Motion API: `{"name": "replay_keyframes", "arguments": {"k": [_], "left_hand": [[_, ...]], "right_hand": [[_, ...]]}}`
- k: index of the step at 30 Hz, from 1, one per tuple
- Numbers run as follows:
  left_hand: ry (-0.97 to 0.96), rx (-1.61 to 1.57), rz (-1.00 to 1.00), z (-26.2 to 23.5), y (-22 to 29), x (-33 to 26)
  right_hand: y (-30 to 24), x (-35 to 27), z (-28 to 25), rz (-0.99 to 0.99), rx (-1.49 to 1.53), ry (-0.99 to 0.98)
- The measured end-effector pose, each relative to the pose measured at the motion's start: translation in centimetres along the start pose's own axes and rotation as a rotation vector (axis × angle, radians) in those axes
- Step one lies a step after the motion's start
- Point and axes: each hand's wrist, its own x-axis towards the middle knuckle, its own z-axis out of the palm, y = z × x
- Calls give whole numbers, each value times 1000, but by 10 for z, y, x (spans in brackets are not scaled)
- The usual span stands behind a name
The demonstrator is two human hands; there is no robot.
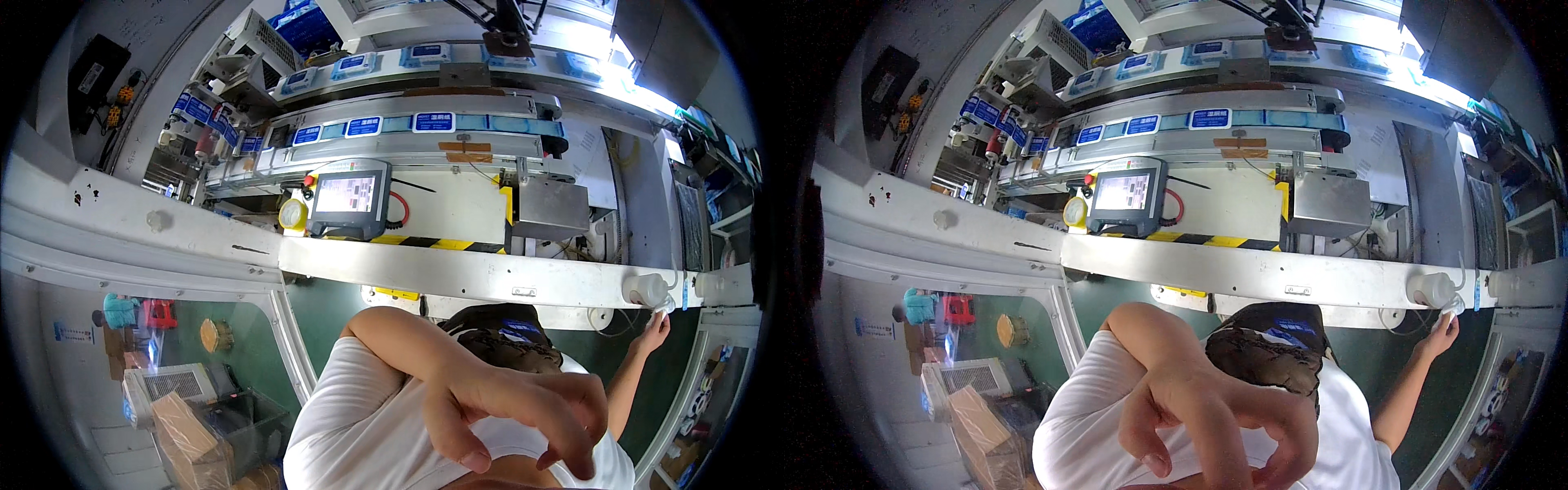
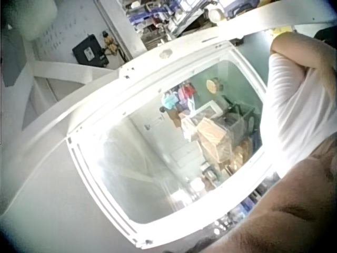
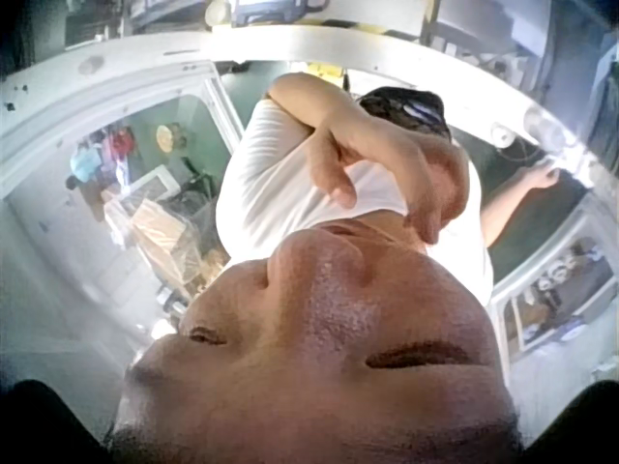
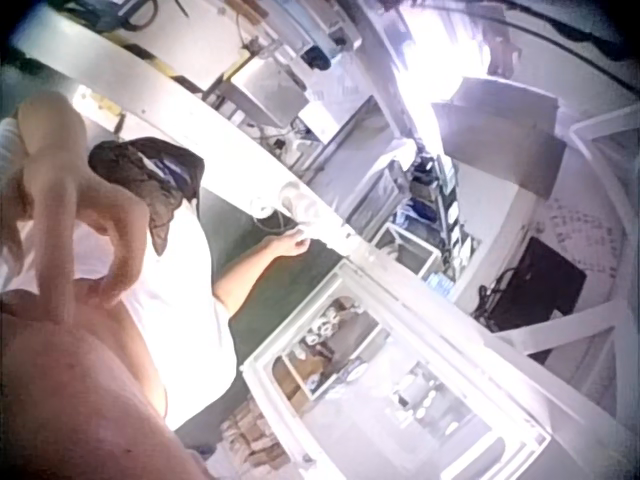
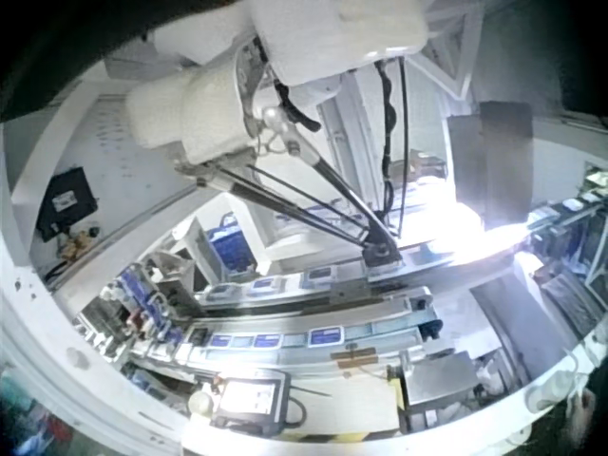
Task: The person cleans a section of a white industrial machine using a white cloth and a spray bottle. They wipe the horizontal frame and surrounding components while holding the spray bottle in the other hand.
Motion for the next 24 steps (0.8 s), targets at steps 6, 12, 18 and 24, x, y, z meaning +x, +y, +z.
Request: {"name": "replay_keyframes", "arguments": {"k": [6, 12, 18, 24], "left_hand": [[-131, -129, -488, -19, 25, 11], [-40, 454, -1081, -94, -43, -23], [40, 1227, -1063, -179, -184, -131], [96, 1150, -874, -170, -308, -125]], "right_hand": [[7, 1, -16, -10, -36, 55], [-37, -15, 21, 35, 26, 52], [-58, -31, 43, 197, 417, -23], [-57, -50, 59, 183, 288, -109]]}}
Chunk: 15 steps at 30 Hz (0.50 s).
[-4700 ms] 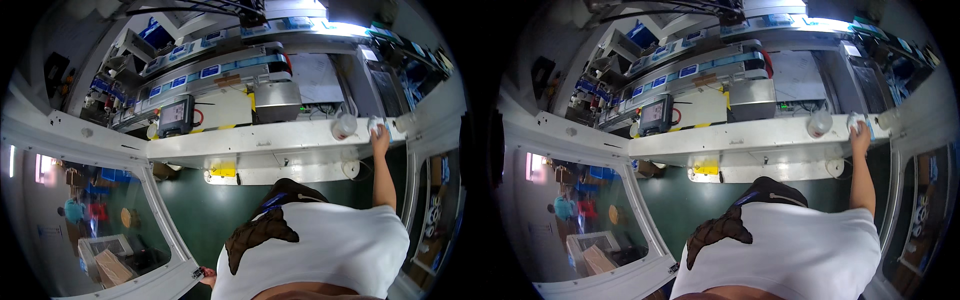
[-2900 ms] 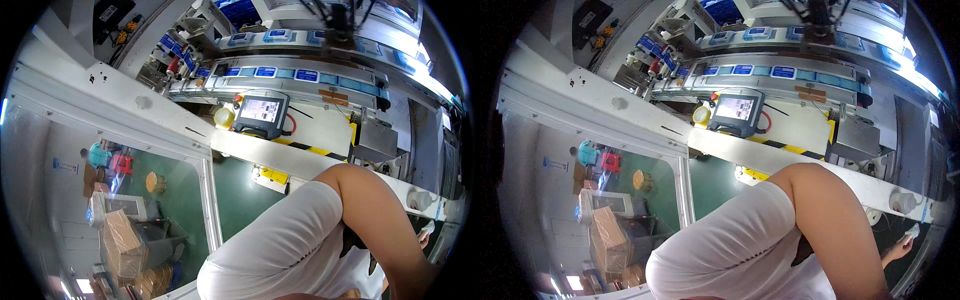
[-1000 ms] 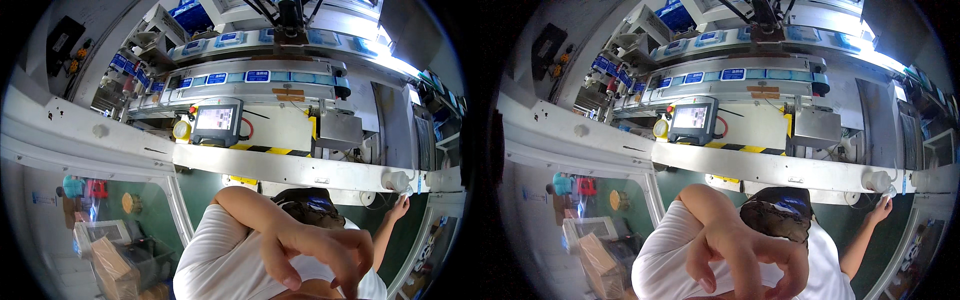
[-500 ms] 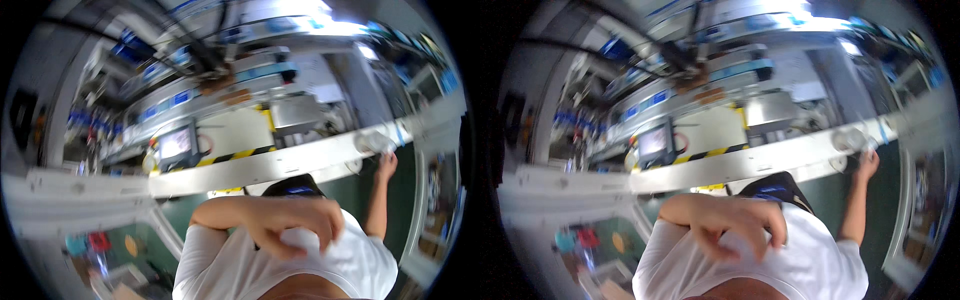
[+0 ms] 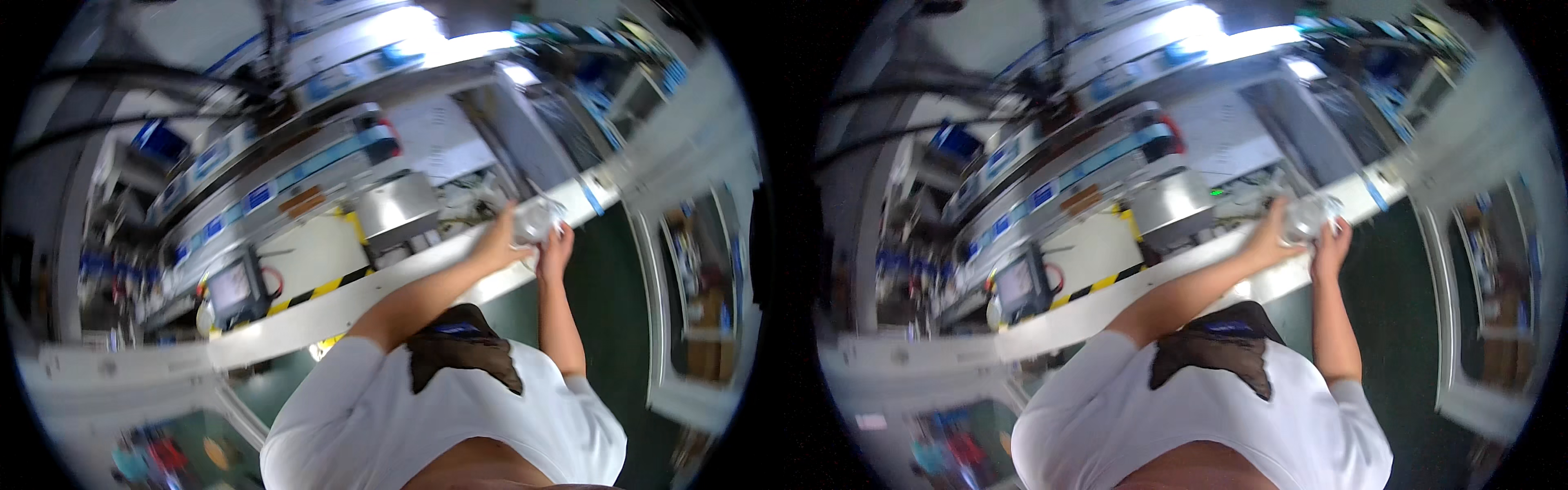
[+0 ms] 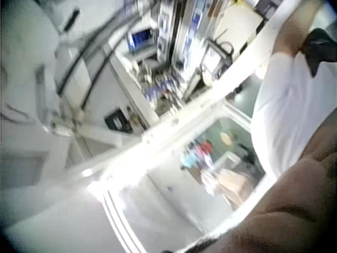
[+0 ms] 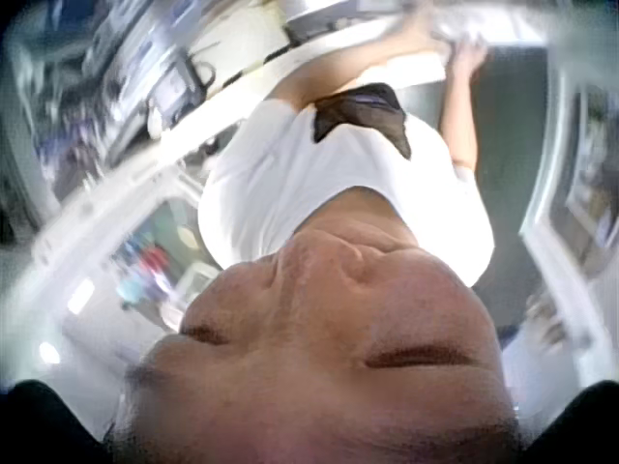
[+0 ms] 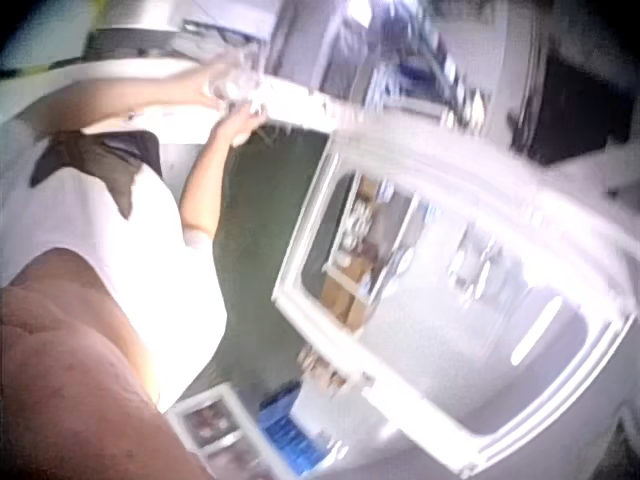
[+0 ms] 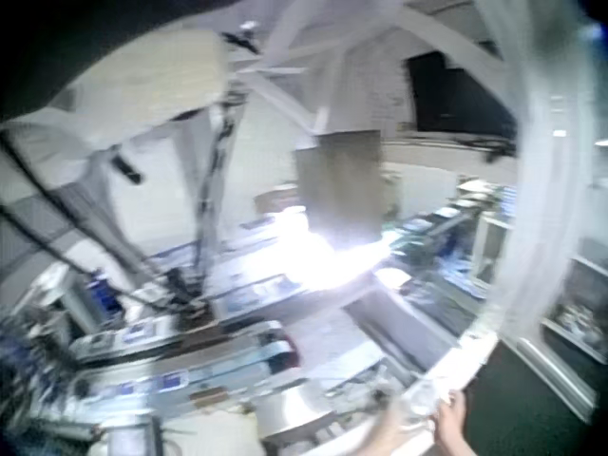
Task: The person cleans a section of a white industrial machine using a white cloth and a spray bottle. They wipe the horizontal frame and surrounding components while holding the spray bottle in the other hand.
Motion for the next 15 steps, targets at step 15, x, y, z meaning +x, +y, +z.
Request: {"name": "replay_keyframes", "arguments": {"k": [15], "left_hand": [[560, -13, -233, -162, -21, -203]], "right_hand": [[31, -93, 71, -49, -224, -723]]}}
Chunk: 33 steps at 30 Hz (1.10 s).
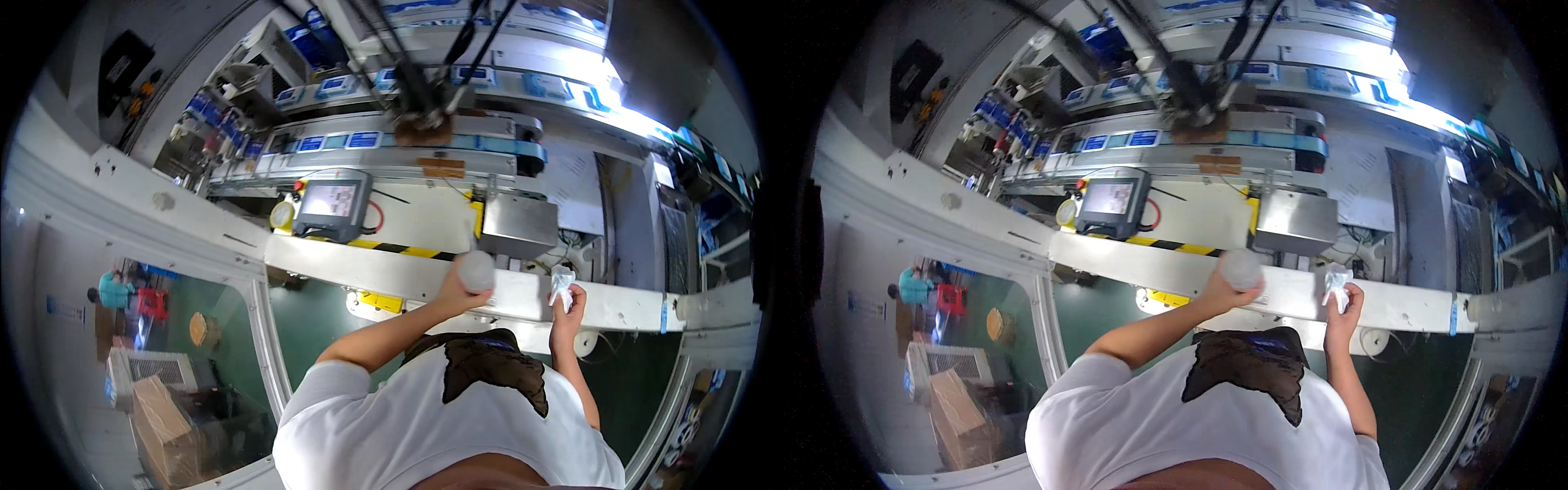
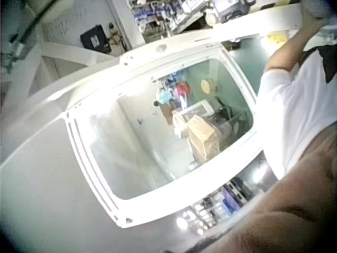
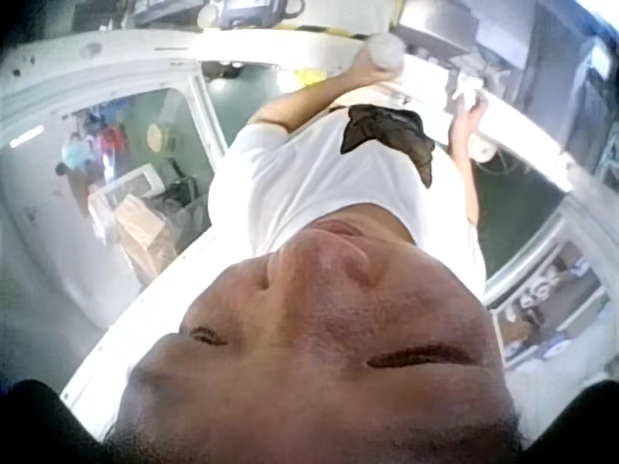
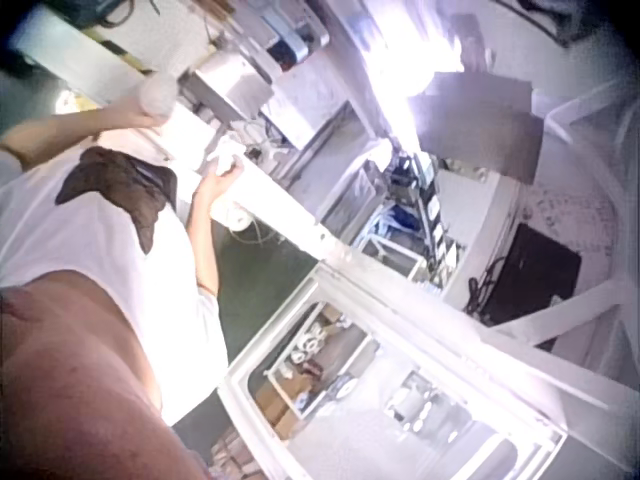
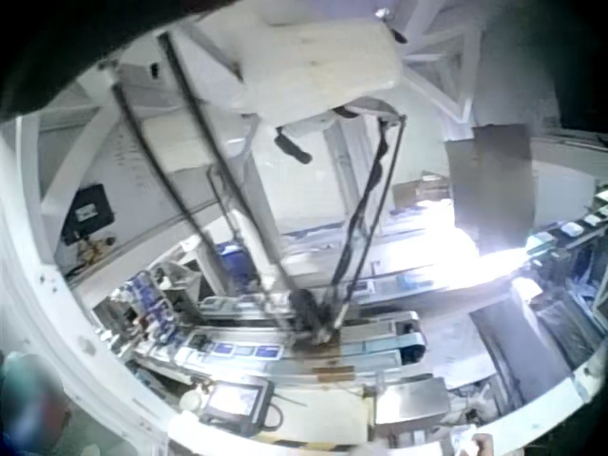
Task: The person cleans a section of a white industrial machine using a white cloth and a spray bottle. They wipe the horizontal frame and surrounding components while holding the spray bottle in the other hand.
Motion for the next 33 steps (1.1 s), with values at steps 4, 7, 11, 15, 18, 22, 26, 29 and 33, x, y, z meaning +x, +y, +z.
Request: {"name": "replay_keyframes", "arguments": {"k": [4, 7, 11, 15, 18, 22, 26, 29, 33], "left_hand": [[363, -372, -266, -83, 12, -49], [583, -217, -209, -137, 7, -66], [752, -141, -142, -204, -32, -83], [888, -71, -35, -254, -52, -84], [946, 117, 44, -291, -68, -85], [1000, 119, 36, -321, -93, -88], [1069, 123, 54, -339, -113, -95], [1161, 25, -11, -335, -97, -83], [1205, 76, -19, -340, -109, -81]], "right_hand": [[-11, 1, 71, -113, -135, -167], [4, -2, 128, -188, -216, -222], [-7, -10, 183, -464, -565, -187], [-2, -15, 203, -416, -612, -123], [11, -21, 221, -350, -609, 10], [6, -30, 250, -418, -642, -44], [1, -30, 253, -427, -731, -103], [2, -30, 254, -460, -755, -131], [4, -32, 250, -408, -756, -130]]}}
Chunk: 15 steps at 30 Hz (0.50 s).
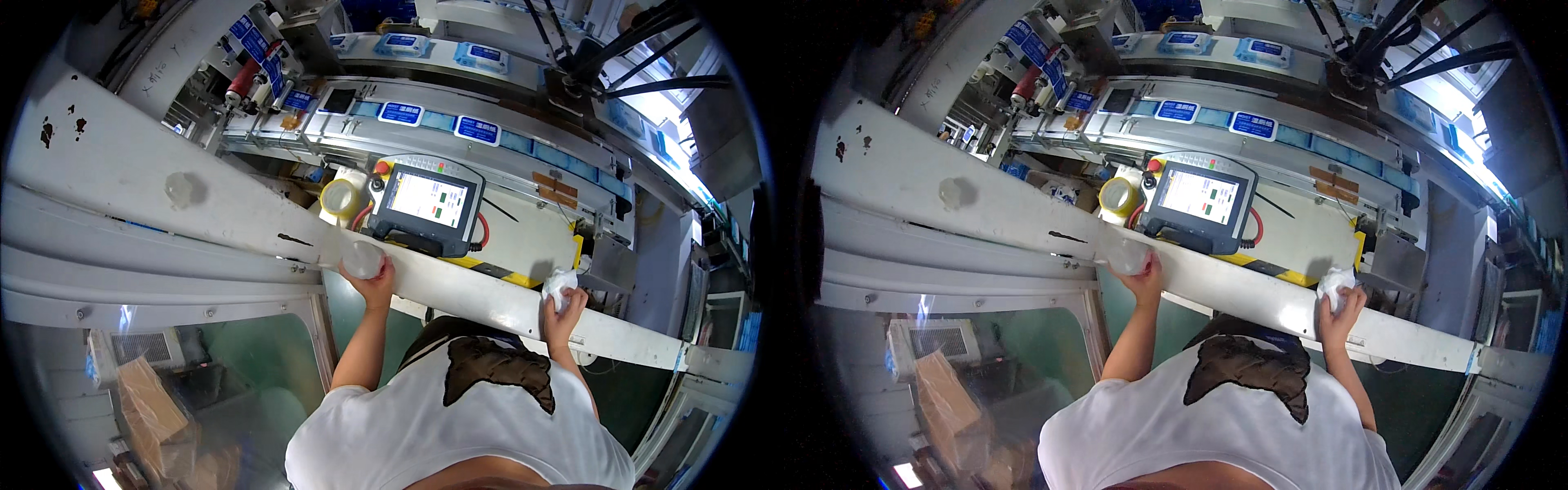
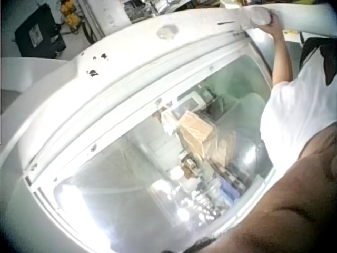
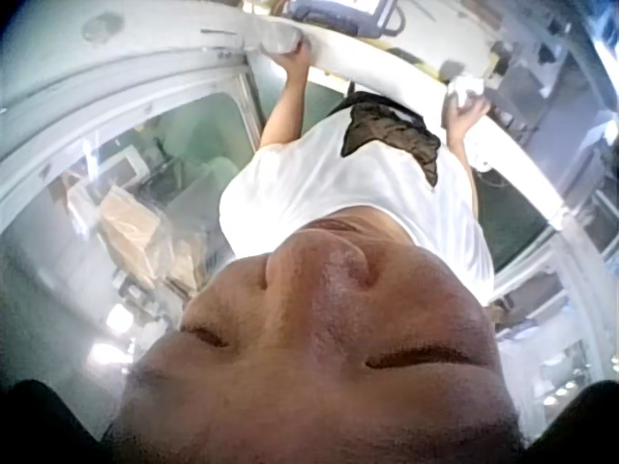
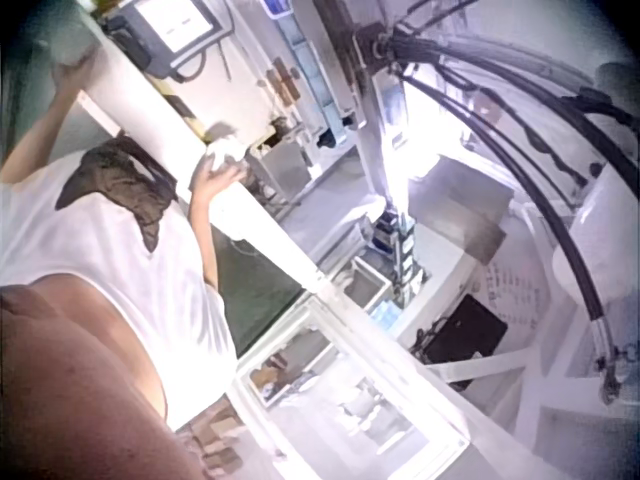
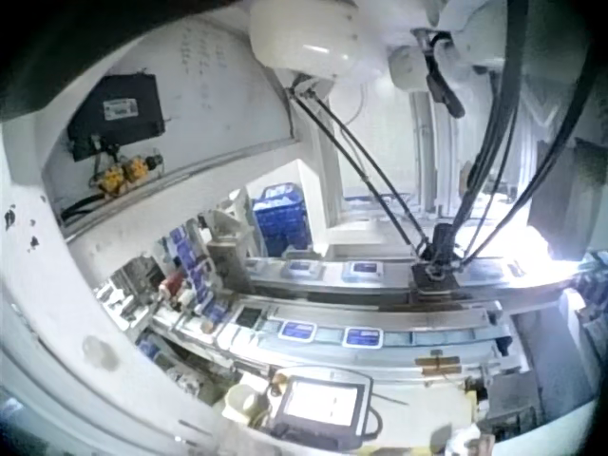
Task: The person cleans a section of a white industrial machine using a white cloth and a spray bottle. They wipe the horizontal frame and surrounding components while holding the spray bottle in the other hand.
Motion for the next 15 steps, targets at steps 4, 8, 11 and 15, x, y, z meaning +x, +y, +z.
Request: {"name": "replay_keyframes", "arguments": {"k": [4, 8, 11, 15], "left_hand": [[-58, 99, 134, -7, -11, 1], [2, 101, 68, -4, -1, 0], [13, 50, 46, -1, 2, -2], [-7, 71, 28, -5, -3, -2]], "right_hand": [[2, 0, 1, -10, 11, 3], [3, 0, 1, 15, 61, -33], [7, 0, -1, 20, 72, -53], [5, 1, -2, -12, 56, -59]]}}
